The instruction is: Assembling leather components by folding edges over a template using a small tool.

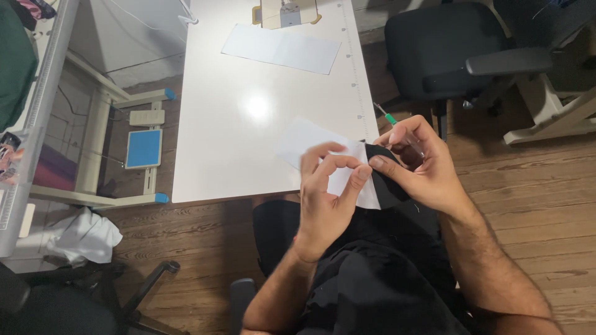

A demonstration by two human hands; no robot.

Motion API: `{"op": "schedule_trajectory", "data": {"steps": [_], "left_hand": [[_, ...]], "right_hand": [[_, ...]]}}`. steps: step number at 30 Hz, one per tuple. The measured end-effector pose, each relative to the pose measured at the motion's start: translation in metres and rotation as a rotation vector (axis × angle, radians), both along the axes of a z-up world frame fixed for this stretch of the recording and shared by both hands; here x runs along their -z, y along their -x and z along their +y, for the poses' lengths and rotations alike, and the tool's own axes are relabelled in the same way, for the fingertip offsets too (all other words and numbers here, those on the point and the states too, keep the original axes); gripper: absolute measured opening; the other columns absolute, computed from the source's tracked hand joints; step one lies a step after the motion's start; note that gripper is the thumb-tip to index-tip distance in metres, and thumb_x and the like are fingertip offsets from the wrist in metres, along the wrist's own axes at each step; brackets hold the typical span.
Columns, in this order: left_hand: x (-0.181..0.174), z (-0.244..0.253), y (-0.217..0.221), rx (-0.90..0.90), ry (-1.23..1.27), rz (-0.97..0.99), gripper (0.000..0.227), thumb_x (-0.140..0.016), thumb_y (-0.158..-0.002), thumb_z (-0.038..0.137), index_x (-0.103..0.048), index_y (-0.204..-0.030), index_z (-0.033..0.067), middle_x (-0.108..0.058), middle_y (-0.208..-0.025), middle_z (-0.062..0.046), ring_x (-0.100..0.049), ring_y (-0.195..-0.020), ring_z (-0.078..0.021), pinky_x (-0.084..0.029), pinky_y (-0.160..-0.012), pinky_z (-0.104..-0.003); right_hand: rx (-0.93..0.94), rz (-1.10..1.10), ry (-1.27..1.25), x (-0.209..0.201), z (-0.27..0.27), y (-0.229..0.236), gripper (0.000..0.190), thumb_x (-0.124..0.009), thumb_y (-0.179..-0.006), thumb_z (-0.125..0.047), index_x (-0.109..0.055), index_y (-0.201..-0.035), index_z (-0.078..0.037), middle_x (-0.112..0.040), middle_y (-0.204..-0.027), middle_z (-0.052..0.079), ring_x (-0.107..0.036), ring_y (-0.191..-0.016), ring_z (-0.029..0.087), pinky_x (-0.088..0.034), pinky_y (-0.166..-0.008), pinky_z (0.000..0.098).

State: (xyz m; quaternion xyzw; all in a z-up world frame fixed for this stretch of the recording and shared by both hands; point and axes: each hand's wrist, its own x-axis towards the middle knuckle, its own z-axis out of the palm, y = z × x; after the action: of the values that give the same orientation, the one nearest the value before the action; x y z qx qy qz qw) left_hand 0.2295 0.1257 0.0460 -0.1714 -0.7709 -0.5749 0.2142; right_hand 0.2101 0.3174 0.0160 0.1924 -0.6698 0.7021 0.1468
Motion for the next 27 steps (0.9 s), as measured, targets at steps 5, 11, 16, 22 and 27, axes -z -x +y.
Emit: {"op": "schedule_trajectory", "data": {"steps": [5, 11, 16, 22, 27], "left_hand": [[-0.011, -0.01, 0.001, 0.108, 0.006, -0.13, 0.024, -0.081, -0.09, 0.033, -0.069, -0.094, 0.0115, -0.067, -0.084, -0.002, -0.064, -0.066, -0.0141, -0.051, -0.052, -0.023], [-0.01, -0.021, 0.004, 0.321, -0.214, -0.333, 0.011, -0.074, -0.096, 0.013, -0.076, -0.091, 0.0034, -0.074, -0.076, -0.007, -0.073, -0.063, -0.0147, -0.059, -0.05, -0.02], [0.009, -0.011, 0.003, 0.405, -0.373, -0.337, 0.012, -0.071, -0.098, 0.009, -0.073, -0.091, -0.0002, -0.075, -0.074, -0.009, -0.074, -0.068, -0.0126, -0.062, -0.059, -0.021], [0.028, 0.001, 0.005, 0.346, -0.462, -0.089, 0.012, -0.074, -0.097, 0.014, -0.073, -0.09, 0.0044, -0.064, -0.095, -0.008, -0.062, -0.094, -0.0121, -0.051, -0.087, -0.028], [0.0, 0.005, -0.001, 0.211, -0.348, 0.234, 0.029, -0.069, -0.104, 0.027, -0.058, -0.085, 0.0081, -0.046, -0.156, -0.015, -0.027, -0.158, -0.0304, -0.02, -0.126, -0.041]], "right_hand": [[-0.064, -0.067, -0.144, -0.034, -0.005, -0.008, 0.033, -0.079, -0.087, 0.004, -0.051, -0.104, 0.0, -0.073, -0.089, 0.018, -0.072, -0.081, 0.022, -0.059, -0.078, 0.0363], [-0.053, -0.076, -0.227, -0.053, -0.003, -0.014, 0.03, -0.078, -0.089, 0.001, -0.052, -0.105, 0.0, -0.075, -0.094, 0.018, -0.069, -0.081, 0.019, -0.058, -0.076, 0.0362], [-0.158, -0.065, -0.106, -0.042, 0.001, 0.005, 0.031, -0.076, -0.089, 0.005, -0.049, -0.103, -0.001, -0.074, -0.092, 0.02, -0.069, -0.073, 0.016, -0.057, -0.07, 0.03], [-0.343, -0.124, 0.174, -0.003, -0.002, 0.022, 0.037, -0.072, -0.087, 0.012, -0.044, -0.106, -0.003, -0.071, -0.091, 0.02, -0.068, -0.066, 0.011, -0.057, -0.06, 0.0214], [-0.476, -0.179, 0.35, 0.018, -0.006, 0.025, 0.052, -0.076, -0.08, 0.014, -0.038, -0.111, -0.005, -0.065, -0.104, 0.027, -0.068, -0.065, 0.015, -0.059, -0.057, 0.0239]]}}
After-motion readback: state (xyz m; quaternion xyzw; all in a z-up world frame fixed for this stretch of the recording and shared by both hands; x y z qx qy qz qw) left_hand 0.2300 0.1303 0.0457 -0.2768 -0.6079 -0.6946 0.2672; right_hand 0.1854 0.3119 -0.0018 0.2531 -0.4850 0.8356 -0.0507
